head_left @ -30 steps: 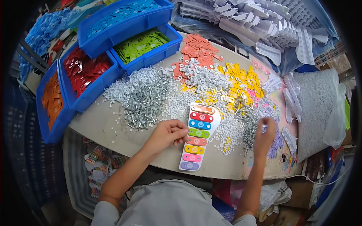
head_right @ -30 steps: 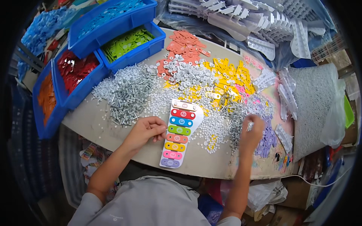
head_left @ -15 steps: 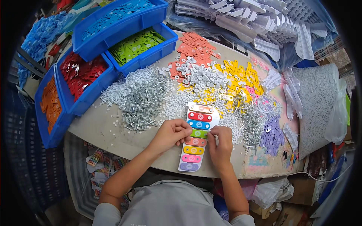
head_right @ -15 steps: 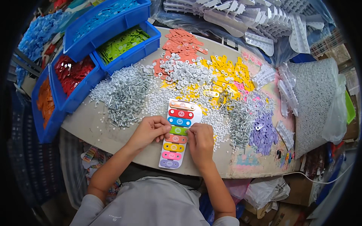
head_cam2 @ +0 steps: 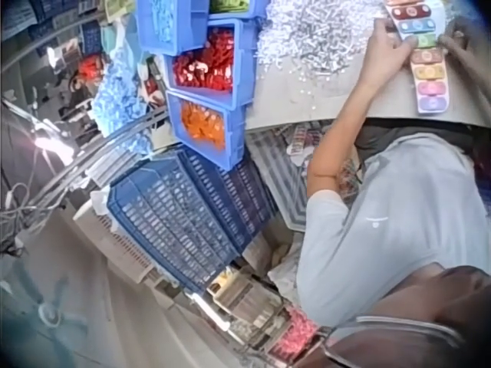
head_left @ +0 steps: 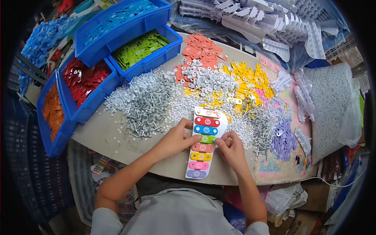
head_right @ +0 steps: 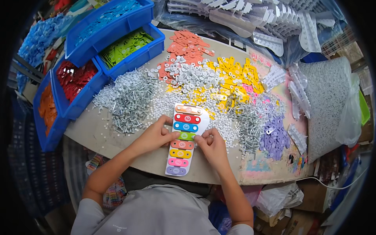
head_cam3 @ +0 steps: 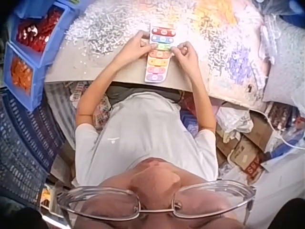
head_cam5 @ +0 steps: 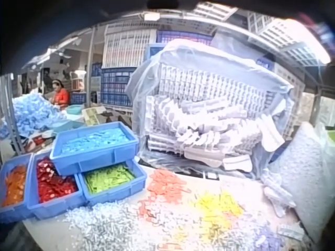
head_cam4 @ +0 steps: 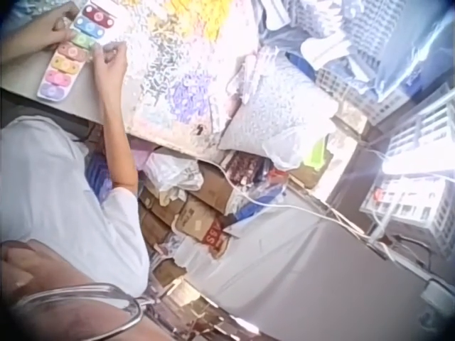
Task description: Assemble small toy xylophones by attaching colored plastic keys and fasteners to a base.
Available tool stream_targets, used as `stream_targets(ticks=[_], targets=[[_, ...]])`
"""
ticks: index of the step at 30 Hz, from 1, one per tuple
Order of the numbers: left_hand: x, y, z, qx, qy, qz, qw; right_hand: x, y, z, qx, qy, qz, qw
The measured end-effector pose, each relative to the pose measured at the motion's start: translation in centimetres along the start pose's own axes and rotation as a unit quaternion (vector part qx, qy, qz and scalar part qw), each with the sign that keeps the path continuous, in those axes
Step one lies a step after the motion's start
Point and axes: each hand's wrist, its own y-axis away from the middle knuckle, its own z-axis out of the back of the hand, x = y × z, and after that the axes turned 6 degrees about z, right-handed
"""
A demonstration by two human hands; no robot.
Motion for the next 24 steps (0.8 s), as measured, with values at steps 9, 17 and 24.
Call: stream_targets(ticks=[9,17,24], targets=[[-0.1,-2.4,1.3,0.160,0.051,0.002,0.986,-0.1,-2.2,0.6,0.151,-0.058,-0.150,0.975],[0.9,-2.3,0.4,0.104,0.037,-0.057,0.992,-0.1,-1.0,-0.3,0.097,-0.059,-0.112,0.987],[-0.7,5.3,6.7,-0.336,-0.150,-0.181,0.912,-1.0,0.7,-1.3,-0.029,-0.139,-0.041,0.989]])
